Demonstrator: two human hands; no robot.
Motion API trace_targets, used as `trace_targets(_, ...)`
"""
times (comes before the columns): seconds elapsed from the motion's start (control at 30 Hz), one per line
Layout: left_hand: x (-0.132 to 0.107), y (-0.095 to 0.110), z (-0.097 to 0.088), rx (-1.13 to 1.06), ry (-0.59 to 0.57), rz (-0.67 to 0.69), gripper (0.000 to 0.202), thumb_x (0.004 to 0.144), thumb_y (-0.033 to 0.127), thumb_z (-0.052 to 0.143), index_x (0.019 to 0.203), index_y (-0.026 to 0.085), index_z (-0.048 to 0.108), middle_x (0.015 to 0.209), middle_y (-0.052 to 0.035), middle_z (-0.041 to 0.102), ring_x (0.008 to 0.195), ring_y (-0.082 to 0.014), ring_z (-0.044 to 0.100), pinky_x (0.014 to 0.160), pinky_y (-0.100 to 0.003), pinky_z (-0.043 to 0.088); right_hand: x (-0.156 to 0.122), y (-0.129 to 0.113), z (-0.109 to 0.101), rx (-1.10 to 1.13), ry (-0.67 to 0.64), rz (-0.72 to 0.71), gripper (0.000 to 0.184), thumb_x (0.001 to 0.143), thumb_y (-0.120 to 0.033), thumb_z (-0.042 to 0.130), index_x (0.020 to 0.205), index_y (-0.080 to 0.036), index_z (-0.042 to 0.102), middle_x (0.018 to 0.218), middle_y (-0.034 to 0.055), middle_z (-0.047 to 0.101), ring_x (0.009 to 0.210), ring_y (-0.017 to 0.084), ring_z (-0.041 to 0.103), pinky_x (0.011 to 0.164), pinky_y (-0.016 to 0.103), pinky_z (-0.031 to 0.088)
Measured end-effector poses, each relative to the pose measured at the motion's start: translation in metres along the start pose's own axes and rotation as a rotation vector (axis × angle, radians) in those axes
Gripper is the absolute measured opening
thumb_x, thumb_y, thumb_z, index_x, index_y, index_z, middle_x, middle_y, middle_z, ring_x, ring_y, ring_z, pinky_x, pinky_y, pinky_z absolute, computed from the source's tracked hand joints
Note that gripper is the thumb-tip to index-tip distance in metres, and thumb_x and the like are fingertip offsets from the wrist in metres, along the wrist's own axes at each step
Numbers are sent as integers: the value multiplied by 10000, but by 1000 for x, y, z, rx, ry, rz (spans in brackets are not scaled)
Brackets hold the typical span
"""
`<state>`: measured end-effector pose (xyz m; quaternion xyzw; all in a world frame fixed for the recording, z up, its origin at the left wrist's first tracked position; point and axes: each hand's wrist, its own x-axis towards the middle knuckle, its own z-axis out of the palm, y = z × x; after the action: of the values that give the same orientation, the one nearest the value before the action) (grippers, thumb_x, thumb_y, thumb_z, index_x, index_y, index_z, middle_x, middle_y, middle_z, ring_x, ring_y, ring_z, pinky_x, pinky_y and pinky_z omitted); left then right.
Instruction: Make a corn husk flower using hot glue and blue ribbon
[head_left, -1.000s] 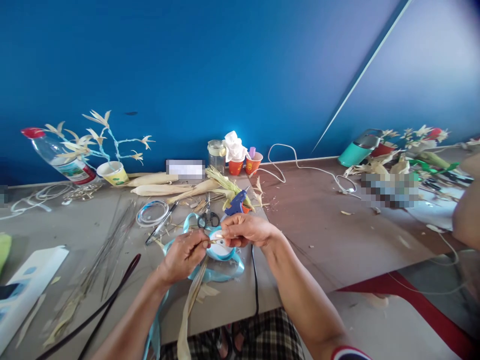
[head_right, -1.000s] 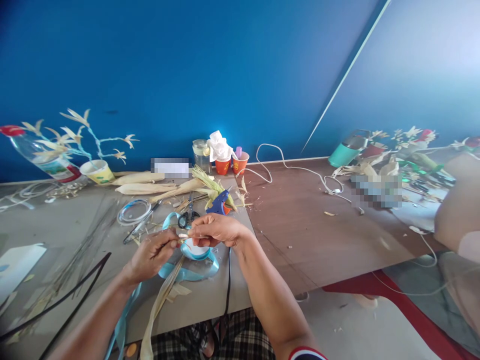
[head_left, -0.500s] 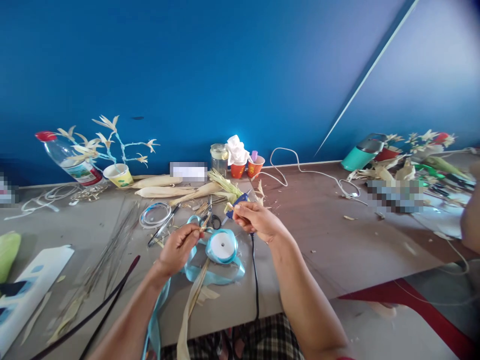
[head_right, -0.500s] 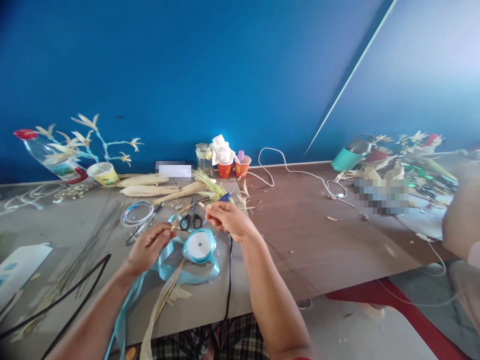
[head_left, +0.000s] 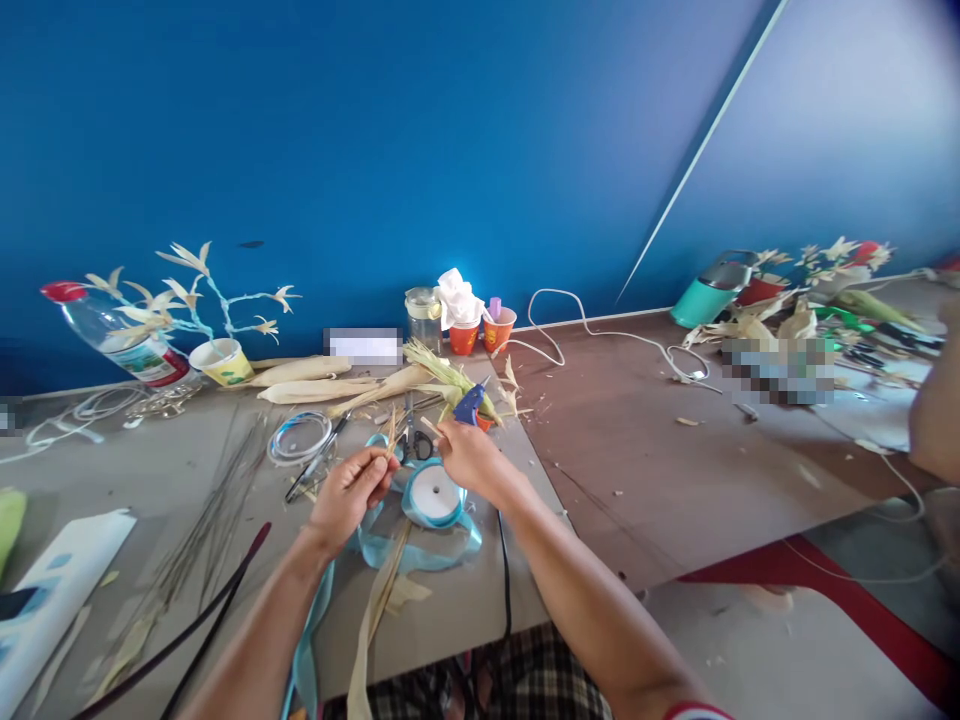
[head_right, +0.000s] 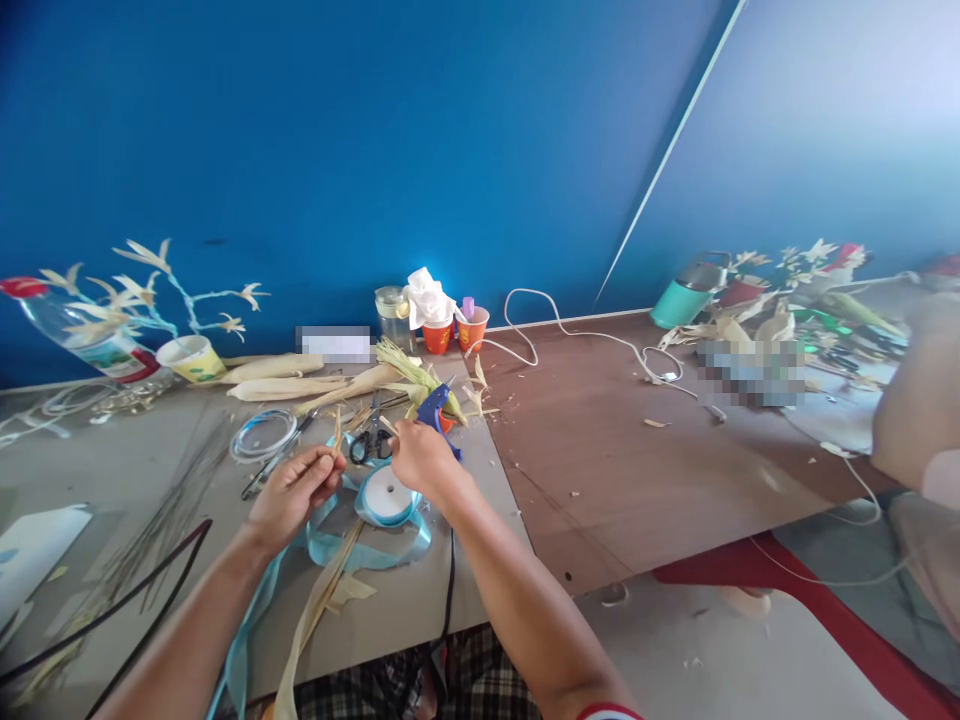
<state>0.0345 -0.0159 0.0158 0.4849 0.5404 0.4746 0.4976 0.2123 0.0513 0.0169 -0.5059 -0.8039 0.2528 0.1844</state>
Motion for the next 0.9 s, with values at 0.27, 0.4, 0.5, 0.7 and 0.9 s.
trace_targets(0.27, -1, 1, 3, 76, -95, -40, 390, 717, 532, 586, 698, 142, 583, 511, 40, 425, 458, -71, 335, 420, -192, 240, -6, -10, -14, 440, 1, -97, 285, 854, -181, 435, 1030, -176, 658, 987, 83, 662, 879, 174, 600, 782, 277, 434)
trace_targets(0.4, -3, -3, 3, 43, -168, -30, 372, 717, 510, 608, 671, 142, 581, 545, 31, 425, 491, -77, 346, 449, -202, 269, -9, -14, -24, 967, -314, -117, 237, 809, -318, 559, 961, -174, 670, 773, 23, 633, 622, 104, 523, 630, 248, 422)
trace_targets(0.5, -3, -5, 2, 45, -182, -11, 368, 716, 505, 615, 679, 139, 599, 561, 26, 428, 495, -77, 341, 456, -206, 283, -11, -17, -27, 1075, -402, -128, 243, 722, -371, 661, 841, -160, 676, 678, -5, 590, 611, 91, 480, 611, 235, 392)
trace_targets(0.7, -5, 1, 2, 164, -241, 94, 268, 747, 400, 596, 665, 146, 614, 574, 16, 472, 508, -87, 373, 482, -214, 317, -11, -16, -24, 1107, -445, -88, 267, 664, -404, 710, 676, -154, 615, 612, -25, 552, 574, 82, 453, 577, 230, 360)
trace_targets(0.9, -9, 4, 3, 291, -276, 178, 214, 786, 321, 523, 688, 151, 608, 643, -18, 543, 616, -130, 477, 589, -245, 391, -10, -16, -18, 1071, -453, -25, 314, 643, -431, 717, 655, -146, 587, 581, -32, 545, 542, 72, 435, 544, 223, 335)
